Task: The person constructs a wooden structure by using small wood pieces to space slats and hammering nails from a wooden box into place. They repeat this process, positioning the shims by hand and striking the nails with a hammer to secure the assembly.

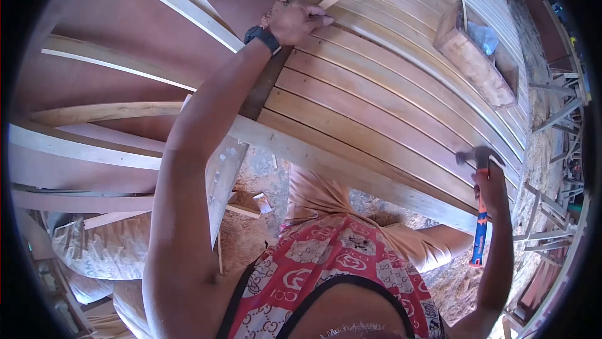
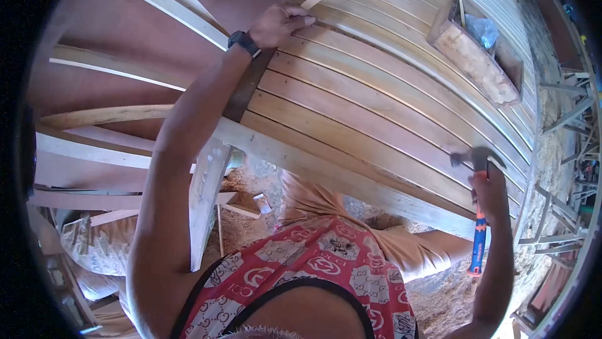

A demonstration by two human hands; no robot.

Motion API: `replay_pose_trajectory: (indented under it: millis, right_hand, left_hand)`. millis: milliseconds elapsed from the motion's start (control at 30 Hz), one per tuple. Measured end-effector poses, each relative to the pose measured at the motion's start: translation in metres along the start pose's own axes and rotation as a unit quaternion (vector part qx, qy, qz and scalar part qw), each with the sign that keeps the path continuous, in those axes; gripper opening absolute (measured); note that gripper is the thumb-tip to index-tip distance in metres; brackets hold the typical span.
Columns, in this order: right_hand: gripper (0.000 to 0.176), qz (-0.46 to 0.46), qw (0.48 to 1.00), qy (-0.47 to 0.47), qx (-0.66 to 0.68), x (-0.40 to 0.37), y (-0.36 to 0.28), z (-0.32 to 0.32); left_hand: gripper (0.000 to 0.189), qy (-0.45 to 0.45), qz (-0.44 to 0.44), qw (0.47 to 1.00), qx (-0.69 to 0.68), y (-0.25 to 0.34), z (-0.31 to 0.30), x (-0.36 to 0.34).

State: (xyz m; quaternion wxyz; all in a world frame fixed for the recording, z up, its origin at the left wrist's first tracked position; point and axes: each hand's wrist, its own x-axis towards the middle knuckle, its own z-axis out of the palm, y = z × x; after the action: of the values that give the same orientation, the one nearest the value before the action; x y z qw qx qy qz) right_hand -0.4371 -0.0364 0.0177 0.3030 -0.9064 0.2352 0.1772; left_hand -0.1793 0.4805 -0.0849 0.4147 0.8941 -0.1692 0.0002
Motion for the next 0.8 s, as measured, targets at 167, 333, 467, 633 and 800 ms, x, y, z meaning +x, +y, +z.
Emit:
replay_pose_trajectory:
  millis: [167, 333, 467, 633, 800]
  right_hand:
    - [0.042, -0.241, 0.897, -0.073, 0.364, -0.032, -0.116, -0.024]
    - [0.028, -0.303, 0.908, -0.143, 0.251, -0.023, -0.133, 0.054]
    - [0.023, -0.271, 0.934, -0.149, 0.179, -0.027, -0.175, 0.077]
    - [0.028, -0.271, 0.948, -0.148, 0.077, -0.013, -0.215, 0.084]
    - [0.049, -0.356, 0.926, -0.085, 0.090, -0.003, -0.228, 0.098]
  left_hand:
    - [0.030, 0.021, 0.026, 0.999, -0.011, 0.000, 0.010, 0.003]
    - [0.030, 0.059, 0.060, 0.996, -0.022, -0.003, 0.015, 0.007]
    - [0.031, 0.009, 0.020, 1.000, -0.021, 0.017, 0.004, -0.003]
    - [0.028, 0.013, 0.029, 0.999, -0.025, 0.004, 0.012, 0.002]
    - [0.026, 0.046, 0.098, 0.994, -0.035, -0.002, 0.016, 0.004]
